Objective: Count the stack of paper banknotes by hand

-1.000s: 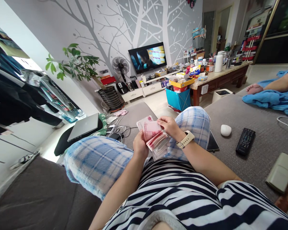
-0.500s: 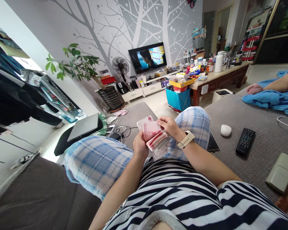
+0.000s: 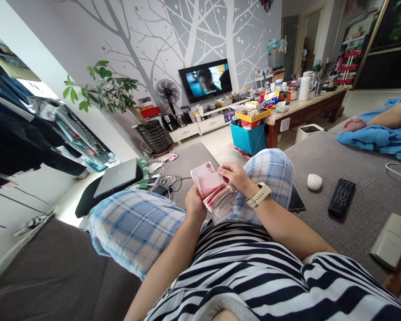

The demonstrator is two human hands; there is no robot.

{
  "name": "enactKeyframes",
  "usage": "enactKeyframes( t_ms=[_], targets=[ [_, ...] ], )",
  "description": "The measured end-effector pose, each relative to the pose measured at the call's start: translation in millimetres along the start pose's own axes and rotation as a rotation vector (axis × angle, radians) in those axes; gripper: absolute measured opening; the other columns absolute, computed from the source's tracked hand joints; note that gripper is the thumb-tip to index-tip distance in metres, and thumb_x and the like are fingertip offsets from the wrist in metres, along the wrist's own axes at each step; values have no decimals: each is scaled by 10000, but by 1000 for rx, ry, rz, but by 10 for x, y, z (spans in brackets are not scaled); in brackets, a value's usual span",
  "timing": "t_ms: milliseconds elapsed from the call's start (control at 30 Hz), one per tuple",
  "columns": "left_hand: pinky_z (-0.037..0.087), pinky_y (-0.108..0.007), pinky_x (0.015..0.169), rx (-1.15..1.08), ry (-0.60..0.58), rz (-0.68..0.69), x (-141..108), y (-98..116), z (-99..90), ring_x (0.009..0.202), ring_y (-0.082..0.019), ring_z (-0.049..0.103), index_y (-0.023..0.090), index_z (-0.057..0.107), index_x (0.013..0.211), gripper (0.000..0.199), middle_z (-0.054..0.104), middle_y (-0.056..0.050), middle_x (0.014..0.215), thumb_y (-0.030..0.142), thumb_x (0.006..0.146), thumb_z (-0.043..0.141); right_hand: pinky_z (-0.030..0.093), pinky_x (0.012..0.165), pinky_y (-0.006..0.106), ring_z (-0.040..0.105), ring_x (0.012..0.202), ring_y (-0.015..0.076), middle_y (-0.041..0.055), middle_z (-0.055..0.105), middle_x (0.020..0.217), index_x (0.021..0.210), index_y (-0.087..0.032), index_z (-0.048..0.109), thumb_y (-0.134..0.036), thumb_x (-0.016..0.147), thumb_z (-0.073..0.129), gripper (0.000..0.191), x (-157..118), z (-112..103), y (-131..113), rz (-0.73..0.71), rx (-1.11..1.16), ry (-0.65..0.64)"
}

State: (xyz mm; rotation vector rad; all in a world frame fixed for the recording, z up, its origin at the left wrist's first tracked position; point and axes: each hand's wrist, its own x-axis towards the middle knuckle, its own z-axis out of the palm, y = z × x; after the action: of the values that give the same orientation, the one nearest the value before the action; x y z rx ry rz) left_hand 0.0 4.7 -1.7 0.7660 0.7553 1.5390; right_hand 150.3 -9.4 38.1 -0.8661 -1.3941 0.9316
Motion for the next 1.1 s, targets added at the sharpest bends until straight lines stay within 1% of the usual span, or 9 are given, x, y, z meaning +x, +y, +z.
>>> enactKeyframes(
  t_ms=[133,200,400,533,633,700,833,967,1100],
  targets=[
    [486,-407,839,-40,-44,-51,-15,-2,13,860,-257,664,123,691,863,295,711,-117,920,370,703,657,325,502,256,447,463,105,-14,538,487,664,-169,575,-470,816,551,338,-2,6,5,14,52,-76],
    [484,-416,844,-42,-41,-48,-22,0,14,846,-253,668,118,680,866,318,710,-119,910,382,688,676,328,498,256,445,451,102,-18,535,473,656,-169,563,-483,802,577,347,4,8,23,11,63,-66],
    [488,-332,778,44,-49,16,-76,69,28,759,-193,652,142,663,804,240,702,-68,815,346,680,684,348,524,245,453,516,93,-42,525,560,689,-177,531,-449,696,707,323,63,18,124,39,62,68],
    [478,-288,676,73,-113,-59,-119,111,39,628,-148,606,171,632,758,201,679,-28,723,327,657,708,374,558,248,478,581,105,-26,554,639,727,-174,539,-467,687,700,337,70,33,120,63,73,68],
    [444,-245,592,89,-165,-88,-137,120,45,557,-119,558,173,606,697,204,651,-7,657,318,625,729,350,546,244,431,559,95,-35,508,602,683,-169,530,-492,720,654,349,48,35,85,56,35,42],
    [431,-233,572,103,-179,-98,-139,119,49,545,-113,551,166,599,683,216,640,1,637,314,607,738,312,519,241,384,533,87,-45,455,567,641,-169,505,-501,742,625,367,35,29,71,43,9,30],
    [453,-250,618,86,-178,-89,-127,111,52,601,-136,596,163,636,732,211,667,-11,682,327,628,719,267,495,242,347,519,87,-44,412,551,603,-174,472,-506,780,573,390,26,16,64,22,-18,36],
    [462,-261,655,83,-178,-66,-115,105,49,638,-146,611,169,666,734,180,689,-22,727,330,657,693,279,496,247,351,515,92,-37,418,539,583,-175,475,-504,795,550,398,25,15,56,7,-64,71],
    [468,-287,686,93,-170,-52,-120,111,54,669,-168,629,167,677,751,195,695,-30,739,341,666,694,298,503,246,381,530,99,-26,451,550,608,-164,531,-477,812,536,374,23,16,70,-38,-144,99]
  ],
)
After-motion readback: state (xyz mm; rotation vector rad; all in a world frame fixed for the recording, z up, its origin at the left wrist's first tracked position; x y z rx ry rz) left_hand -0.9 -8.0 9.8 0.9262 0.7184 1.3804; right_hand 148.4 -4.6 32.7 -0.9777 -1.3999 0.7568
